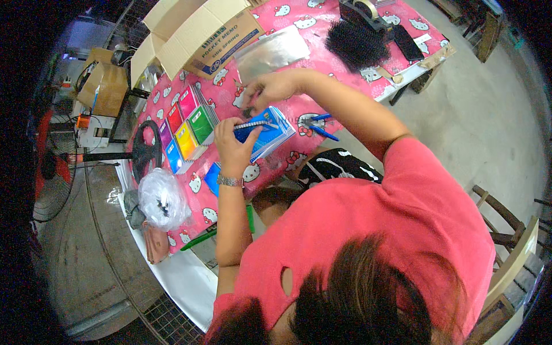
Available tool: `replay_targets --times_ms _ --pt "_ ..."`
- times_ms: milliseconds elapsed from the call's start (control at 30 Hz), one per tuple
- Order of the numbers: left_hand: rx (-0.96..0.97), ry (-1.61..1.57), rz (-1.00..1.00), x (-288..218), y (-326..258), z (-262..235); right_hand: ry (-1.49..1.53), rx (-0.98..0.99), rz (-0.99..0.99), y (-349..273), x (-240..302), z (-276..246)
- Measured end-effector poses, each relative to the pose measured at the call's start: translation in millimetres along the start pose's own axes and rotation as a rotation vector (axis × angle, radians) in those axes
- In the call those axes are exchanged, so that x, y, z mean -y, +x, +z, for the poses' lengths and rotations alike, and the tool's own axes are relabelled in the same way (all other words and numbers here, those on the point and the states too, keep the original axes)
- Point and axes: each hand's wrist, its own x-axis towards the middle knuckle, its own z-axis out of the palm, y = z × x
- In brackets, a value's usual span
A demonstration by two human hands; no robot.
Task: The person assembles small notebooks by hand, sliding a metal spiral binding through the pre-punched holes of a blue cover and pages.
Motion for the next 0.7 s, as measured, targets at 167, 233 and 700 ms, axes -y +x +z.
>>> replay_targets --times_ms 167,233,700 --pt "-0.025 -0.117 -0.055 18 -1 -9 0.016 0.043 -0.024 20 -3 -2" --pt "-0.013 -0.199 -0.091 27 -6 -12 0.388 0.103 -0.145 21 -8 4" --pt "0.13 -0.47 -0.309 49 -12 -8 0.725 0.196 -0.317 34 0 7"
